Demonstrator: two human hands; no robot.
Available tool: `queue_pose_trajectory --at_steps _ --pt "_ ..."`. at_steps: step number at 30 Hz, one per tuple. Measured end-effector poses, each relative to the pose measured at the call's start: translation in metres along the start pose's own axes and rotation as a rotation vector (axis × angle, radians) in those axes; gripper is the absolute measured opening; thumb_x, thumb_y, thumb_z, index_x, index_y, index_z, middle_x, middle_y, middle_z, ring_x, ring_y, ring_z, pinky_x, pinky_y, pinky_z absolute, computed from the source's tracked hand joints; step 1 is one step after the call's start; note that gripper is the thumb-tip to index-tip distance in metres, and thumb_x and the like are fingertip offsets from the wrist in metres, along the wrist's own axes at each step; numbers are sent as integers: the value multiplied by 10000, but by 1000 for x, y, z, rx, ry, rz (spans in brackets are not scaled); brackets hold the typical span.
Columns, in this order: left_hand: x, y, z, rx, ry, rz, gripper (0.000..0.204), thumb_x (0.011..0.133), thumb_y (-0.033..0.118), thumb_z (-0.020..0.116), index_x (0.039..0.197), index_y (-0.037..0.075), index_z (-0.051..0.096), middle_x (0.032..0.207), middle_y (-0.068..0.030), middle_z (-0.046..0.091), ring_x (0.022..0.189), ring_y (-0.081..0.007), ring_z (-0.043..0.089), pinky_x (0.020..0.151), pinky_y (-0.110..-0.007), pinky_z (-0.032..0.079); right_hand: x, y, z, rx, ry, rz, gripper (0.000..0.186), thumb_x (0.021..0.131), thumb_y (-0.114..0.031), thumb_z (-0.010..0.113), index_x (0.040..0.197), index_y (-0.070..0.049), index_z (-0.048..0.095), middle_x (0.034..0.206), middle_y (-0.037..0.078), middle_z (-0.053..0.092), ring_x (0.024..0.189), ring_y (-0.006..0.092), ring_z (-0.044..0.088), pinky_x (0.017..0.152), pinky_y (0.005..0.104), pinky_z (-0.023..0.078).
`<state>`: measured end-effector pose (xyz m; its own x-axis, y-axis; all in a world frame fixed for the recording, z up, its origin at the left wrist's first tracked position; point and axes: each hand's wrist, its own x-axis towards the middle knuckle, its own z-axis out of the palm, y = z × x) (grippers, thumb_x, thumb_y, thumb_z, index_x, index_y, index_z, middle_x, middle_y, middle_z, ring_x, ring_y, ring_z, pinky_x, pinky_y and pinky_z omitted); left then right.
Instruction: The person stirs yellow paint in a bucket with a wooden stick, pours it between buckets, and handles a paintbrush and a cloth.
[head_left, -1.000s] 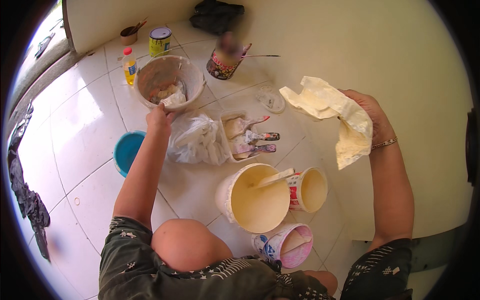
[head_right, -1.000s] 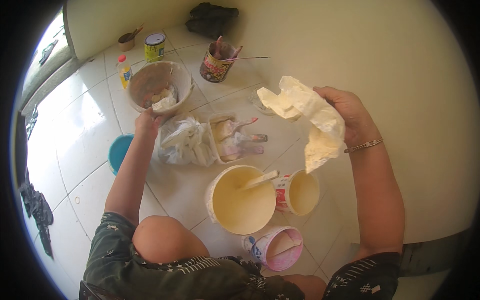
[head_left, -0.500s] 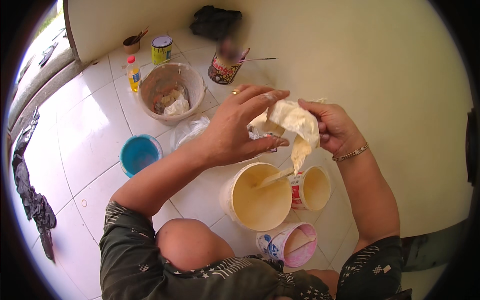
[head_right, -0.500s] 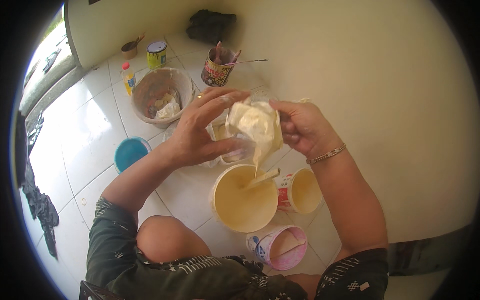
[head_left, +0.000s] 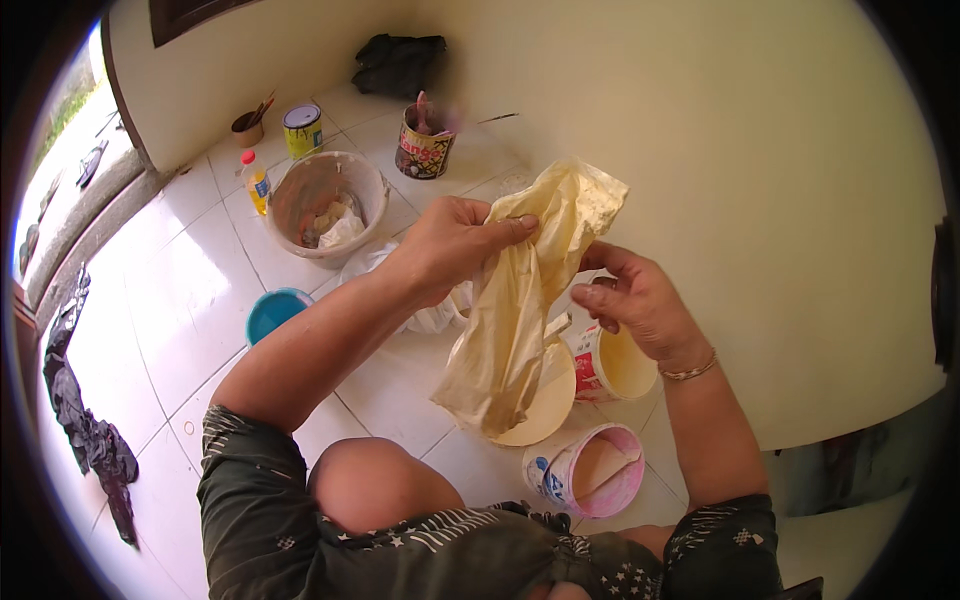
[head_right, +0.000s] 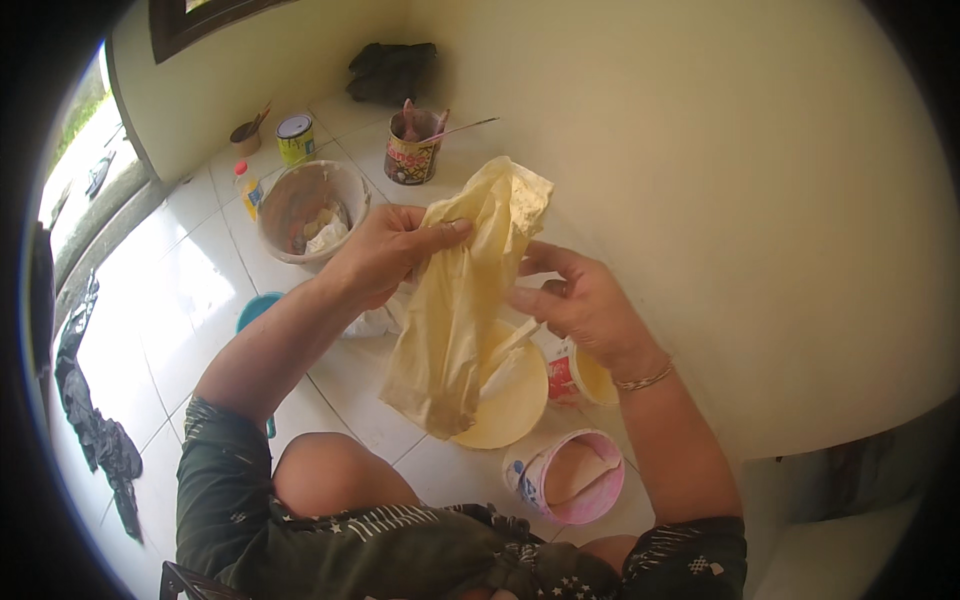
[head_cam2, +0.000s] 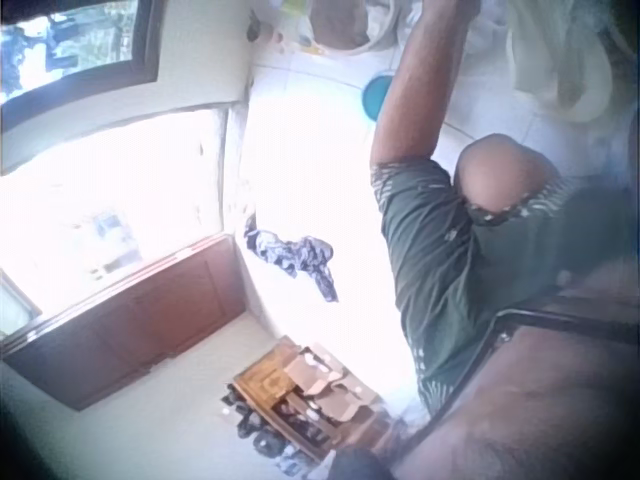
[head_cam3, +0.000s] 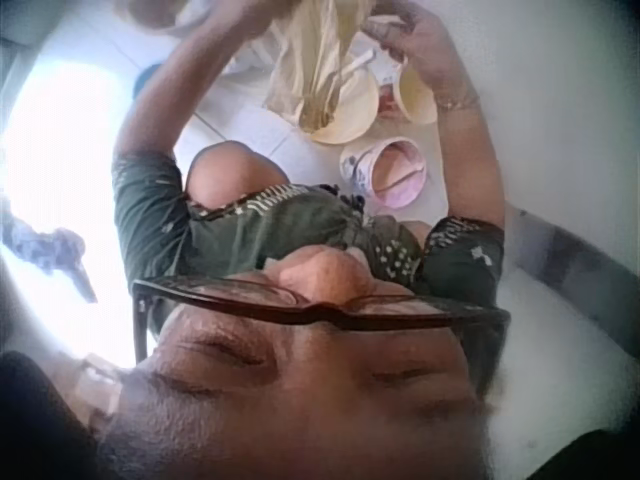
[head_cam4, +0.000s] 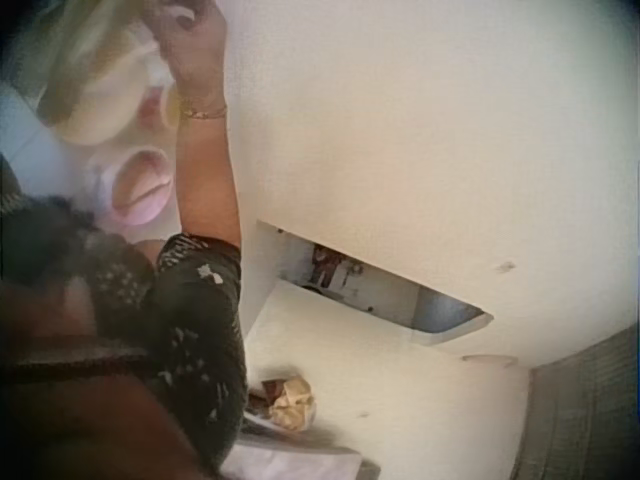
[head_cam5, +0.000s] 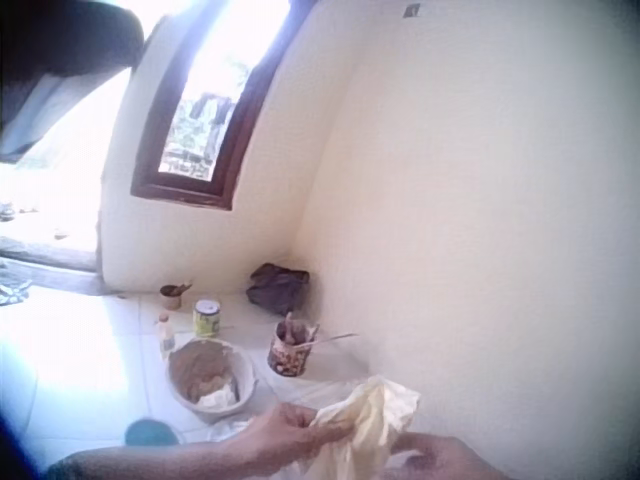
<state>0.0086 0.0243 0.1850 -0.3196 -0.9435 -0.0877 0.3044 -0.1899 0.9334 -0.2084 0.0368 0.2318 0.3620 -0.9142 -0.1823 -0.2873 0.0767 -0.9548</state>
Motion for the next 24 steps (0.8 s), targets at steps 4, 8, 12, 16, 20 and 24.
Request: queue_pose_trajectory --at_steps 4,8,12,16,20,24 --pt "9 -15 13 -18 -97 -72 295 893 247 615 957 -39 644 863 -93 671 747 -143 648 645 -267 513 -7 24 4 63 183 -8 235 826 -176 691 958 12 647 586 -55 475 493 18 348 451 186 284" --pt "15 -21 6 -104 -238 -166 278 922 206 566 1033 -44 612 986 -96 650 904 -154 635 802 -290 513 -17 35 -15 152 249 -24 181 825 -167 696 761 -6 646 567 -65 449 494 13 325 445 200 264" --pt "20 -27 -6 -150 -344 -216 276 926 174 551 1093 -44 583 1057 -99 628 957 -160 616 854 -295 493 -28 31 -29 48 255 -66 198 826 -147 693 694 -16 625 574 -60 479 507 17 348 458 196 281" --pt "21 -50 2 -105 -325 -96 251 890 126 587 1096 -19 589 1021 -61 631 914 -137 609 821 -255 479 -36 36 -33 -47 259 -107 156 817 -102 688 715 2 630 608 -39 535 554 24 409 502 198 330" --pt "10 -51 27 -51 -265 193 209 826 61 627 1031 20 615 976 -22 622 876 -90 582 788 -215 451 -36 56 -34 -120 231 -212 85 819 -48 657 787 30 647 681 -12 596 626 40 479 585 214 403" --pt "-1 -48 26 212 -265 231 176 833 123 681 948 -1 631 873 -46 650 785 -78 576 713 -239 472 -37 50 -30 -84 152 -163 73 834 -18 622 869 37 656 761 -1 622 676 43 509 635 223 437"
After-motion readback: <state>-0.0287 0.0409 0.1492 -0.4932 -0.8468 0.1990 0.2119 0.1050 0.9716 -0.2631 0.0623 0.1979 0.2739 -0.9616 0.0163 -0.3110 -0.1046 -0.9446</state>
